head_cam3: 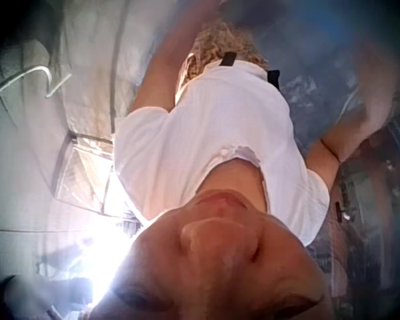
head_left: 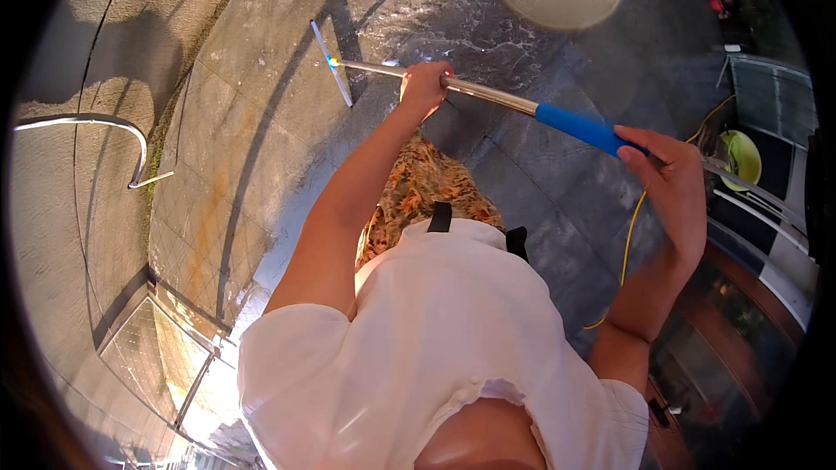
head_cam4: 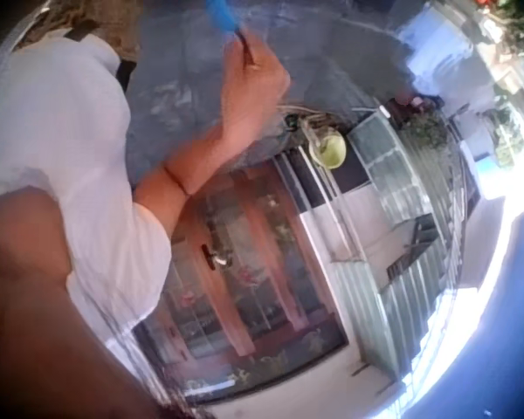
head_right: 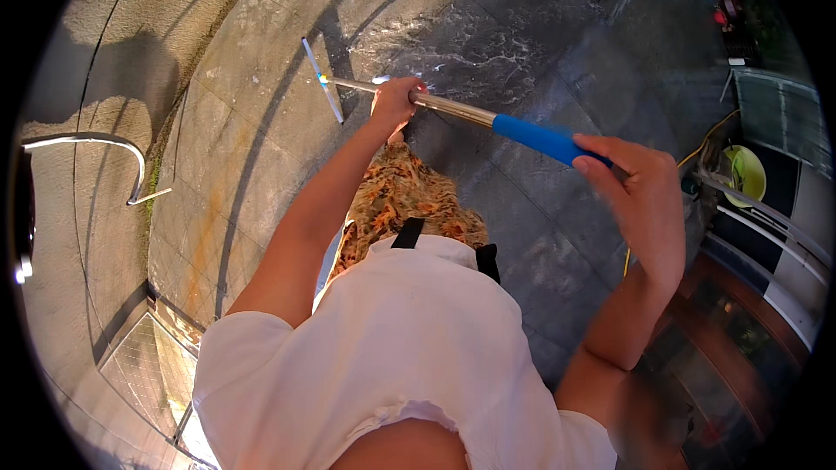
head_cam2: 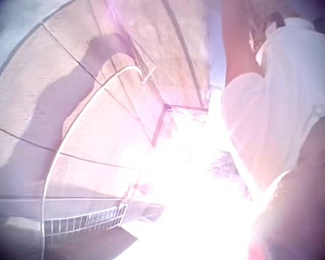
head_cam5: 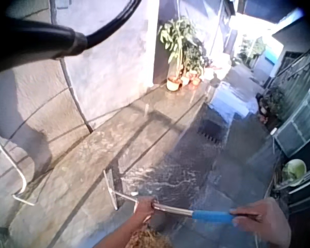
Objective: The person uses a squeegee to push water across a patio floor, moving toward a drain, and then moves a plastic crate and points toward the drain.
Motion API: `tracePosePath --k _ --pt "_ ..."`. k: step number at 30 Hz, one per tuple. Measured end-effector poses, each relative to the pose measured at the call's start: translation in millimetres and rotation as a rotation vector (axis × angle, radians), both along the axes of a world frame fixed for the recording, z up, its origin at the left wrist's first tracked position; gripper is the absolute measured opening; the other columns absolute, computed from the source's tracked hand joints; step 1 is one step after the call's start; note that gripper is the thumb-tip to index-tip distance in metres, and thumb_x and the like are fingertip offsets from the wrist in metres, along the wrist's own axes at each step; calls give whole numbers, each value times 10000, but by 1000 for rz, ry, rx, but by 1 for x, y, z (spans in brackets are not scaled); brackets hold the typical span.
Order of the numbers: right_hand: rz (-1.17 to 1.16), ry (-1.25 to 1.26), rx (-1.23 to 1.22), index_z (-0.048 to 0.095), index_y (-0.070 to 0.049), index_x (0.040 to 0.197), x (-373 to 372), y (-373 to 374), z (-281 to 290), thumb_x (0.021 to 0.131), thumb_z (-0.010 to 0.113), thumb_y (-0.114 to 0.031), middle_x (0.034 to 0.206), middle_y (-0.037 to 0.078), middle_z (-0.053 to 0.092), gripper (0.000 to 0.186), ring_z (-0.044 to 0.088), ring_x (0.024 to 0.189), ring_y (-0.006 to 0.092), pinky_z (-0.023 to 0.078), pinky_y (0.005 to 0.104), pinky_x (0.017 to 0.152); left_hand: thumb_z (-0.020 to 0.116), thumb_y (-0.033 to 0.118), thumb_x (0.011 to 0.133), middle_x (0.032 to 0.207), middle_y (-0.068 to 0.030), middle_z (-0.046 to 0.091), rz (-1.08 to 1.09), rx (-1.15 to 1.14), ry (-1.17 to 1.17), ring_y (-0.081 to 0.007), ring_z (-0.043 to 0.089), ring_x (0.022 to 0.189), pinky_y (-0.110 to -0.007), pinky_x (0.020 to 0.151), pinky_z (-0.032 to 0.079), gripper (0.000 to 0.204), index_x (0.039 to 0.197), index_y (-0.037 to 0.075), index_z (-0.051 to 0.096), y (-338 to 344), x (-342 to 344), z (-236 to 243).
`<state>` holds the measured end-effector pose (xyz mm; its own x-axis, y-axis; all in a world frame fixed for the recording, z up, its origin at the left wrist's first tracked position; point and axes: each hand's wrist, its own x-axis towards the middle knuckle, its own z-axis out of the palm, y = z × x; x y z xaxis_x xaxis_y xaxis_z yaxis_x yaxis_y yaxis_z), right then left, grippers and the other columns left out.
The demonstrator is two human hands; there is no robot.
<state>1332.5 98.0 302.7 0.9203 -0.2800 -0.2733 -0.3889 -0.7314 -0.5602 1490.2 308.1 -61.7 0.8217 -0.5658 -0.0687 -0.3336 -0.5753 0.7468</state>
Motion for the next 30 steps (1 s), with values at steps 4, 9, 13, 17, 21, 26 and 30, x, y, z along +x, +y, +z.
tracePosePath --k 4,9,13,17,21,26,30 --pt "169 168 155 717 -48 1053 79 9 -77 844 720 -224 786 136 697 273 638 620 223 490 328 597 690 93 774 864 -129 684 155 182 -29 -349 654 852 -449 731 509 160 929 134 690 93 8 -56" --pt "509 139 110 707 -73 1089 186 52 -161 841 703 -239 868 141 699 298 664 775 321 515 402 708 678 170 804 897 -97 694 336 517 135 -323 666 891 -421 750 523 86 884 158 708 187 71 -113" --pt "488 -76 60 710 -78 1093 268 7 -137 845 693 -188 859 128 704 272 676 781 306 526 387 714 680 195 822 976 -88 695 375 456 131 -312 661 926 -411 768 523 122 938 181 715 124 158 -96" --pt "171 -12 4 711 -57 1095 298 -77 -59 818 730 -140 896 132 717 290 687 744 252 522 333 677 676 236 845 956 -77 685 277 200 -19 -303 638 969 -434 849 479 160 997 194 701 -27 233 -68" --pt "-11 -20 -124 707 -54 1104 288 -119 -4 810 728 -87 902 134 709 296 675 730 232 506 302 648 676 190 836 896 -62 656 216 -101 -148 -285 631 932 -430 860 448 121 953 173 700 -175 289 -23" --pt "109 -16 -396 702 -31 1091 297 -140 1 788 733 -46 922 155 701 305 668 721 223 492 302 617 724 199 782 963 -69 679 -80 -111 -77 -284 638 935 -422 826 483 161 928 137 702 -257 361 -18" --pt "6 -114 -221 711 -36 1068 277 -203 17 780 741 -61 889 152 702 291 654 685 213 490 322 609 702 270 803 841 -57 680 -184 -113 -229 -288 640 880 -397 812 472 131 879 164 698 -284 337 -2"
